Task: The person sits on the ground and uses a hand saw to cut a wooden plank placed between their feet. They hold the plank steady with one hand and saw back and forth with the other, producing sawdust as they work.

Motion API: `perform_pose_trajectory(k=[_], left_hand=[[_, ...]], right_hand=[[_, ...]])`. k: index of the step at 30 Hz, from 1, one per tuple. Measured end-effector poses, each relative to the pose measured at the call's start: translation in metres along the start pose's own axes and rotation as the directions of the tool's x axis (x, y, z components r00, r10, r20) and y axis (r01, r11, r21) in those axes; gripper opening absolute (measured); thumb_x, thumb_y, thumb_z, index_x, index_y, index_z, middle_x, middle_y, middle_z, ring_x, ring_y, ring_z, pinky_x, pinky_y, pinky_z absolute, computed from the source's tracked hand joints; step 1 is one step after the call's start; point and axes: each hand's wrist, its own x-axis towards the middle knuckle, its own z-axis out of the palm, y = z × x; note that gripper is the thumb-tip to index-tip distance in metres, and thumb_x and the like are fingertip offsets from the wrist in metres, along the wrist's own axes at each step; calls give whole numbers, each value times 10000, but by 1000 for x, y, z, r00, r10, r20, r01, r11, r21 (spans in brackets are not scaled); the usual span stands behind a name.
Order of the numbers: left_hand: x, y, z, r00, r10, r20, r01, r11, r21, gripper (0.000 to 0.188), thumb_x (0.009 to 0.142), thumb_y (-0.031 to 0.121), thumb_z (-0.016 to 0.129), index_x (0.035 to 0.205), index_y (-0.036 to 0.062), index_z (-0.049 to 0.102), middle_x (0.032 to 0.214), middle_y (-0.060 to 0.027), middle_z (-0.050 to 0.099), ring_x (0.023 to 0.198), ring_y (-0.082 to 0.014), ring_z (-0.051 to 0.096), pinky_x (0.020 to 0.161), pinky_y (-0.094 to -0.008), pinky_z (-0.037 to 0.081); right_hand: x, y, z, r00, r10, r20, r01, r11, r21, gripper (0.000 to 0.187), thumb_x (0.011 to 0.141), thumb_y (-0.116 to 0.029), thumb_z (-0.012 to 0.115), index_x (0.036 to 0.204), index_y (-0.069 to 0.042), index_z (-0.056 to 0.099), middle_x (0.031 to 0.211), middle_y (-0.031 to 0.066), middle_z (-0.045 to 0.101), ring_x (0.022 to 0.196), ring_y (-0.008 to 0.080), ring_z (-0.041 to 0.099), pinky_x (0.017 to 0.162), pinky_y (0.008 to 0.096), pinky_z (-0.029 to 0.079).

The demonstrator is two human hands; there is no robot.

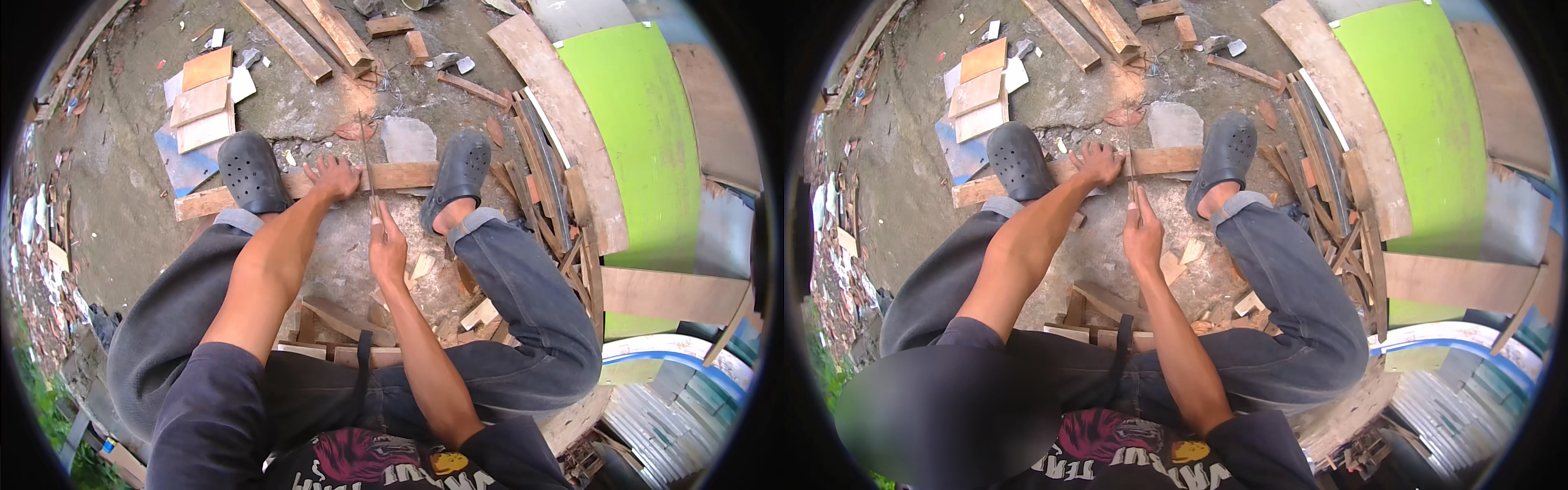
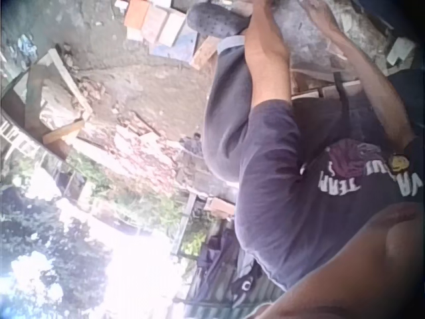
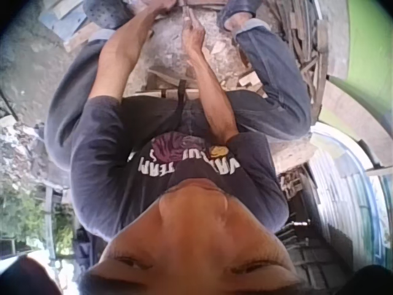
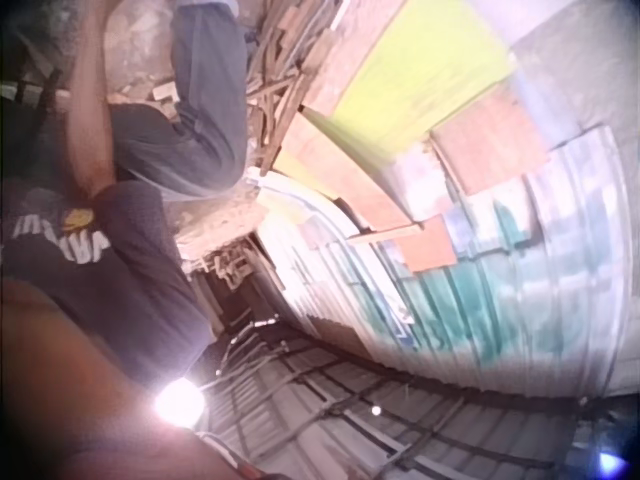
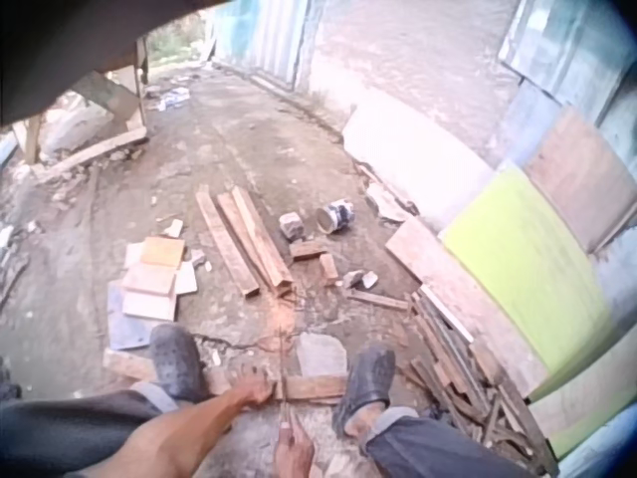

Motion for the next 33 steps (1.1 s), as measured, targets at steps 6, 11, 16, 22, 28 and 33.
perform_pose_trajectory(k=[6,11,16,22,28,33], left_hand=[[9,-11,2,998,-37,-48,37,999,-1,655,1016,495,324,1493,49,377,1602,-223,231,1518,-412,55,1141,-698,-58],[15,-2,8,999,2,-42,-1,1000,19,660,1003,511,344,1491,70,396,1599,-227,237,1518,-415,51,1131,-711,-66],[19,-33,9,991,104,-83,-111,990,-88,684,981,499,386,1544,119,302,1616,-225,196,1522,-413,16,1139,-700,-52],[-42,-30,31,959,94,-267,-29,970,241,799,964,460,510,1609,273,77,1665,-181,1,1524,-421,12,1198,-597,117],[-45,-32,12,986,96,-135,-57,962,268,911,896,453,666,1600,264,118,1649,-216,79,1515,-426,106,1190,-554,240],[-29,-36,16,990,90,-109,-24,867,497,1318,684,561,822,1576,18,19,1647,-238,13,1523,-425,-37,1208,-574,-7]], right_hand=[[-96,22,-19,987,-153,-48,153,988,-5,480,1050,-273,454,1436,10,479,1349,246,594,1235,284,593,1018,342,432],[33,33,17,986,-136,-98,134,991,-31,462,1036,-254,478,1448,-44,489,1235,200,631,1092,276,618,926,355,466],[55,46,19,1000,-1,22,-1,996,91,473,1018,-211,522,1476,-102,478,796,60,637,614,141,601,574,292,488],[56,10,1,956,264,127,-293,860,417,439,983,-185,581,1420,-152,561,704,54,614,508,118,551,496,285,484],[56,-1,7,968,251,20,-251,955,162,387,996,-223,543,1362,-120,615,740,103,671,540,158,610,523,316,502],[37,25,8,980,199,20,-200,976,81,416,1019,-227,498,1405,-86,564,1124,175,691,686,153,666,679,311,519]])
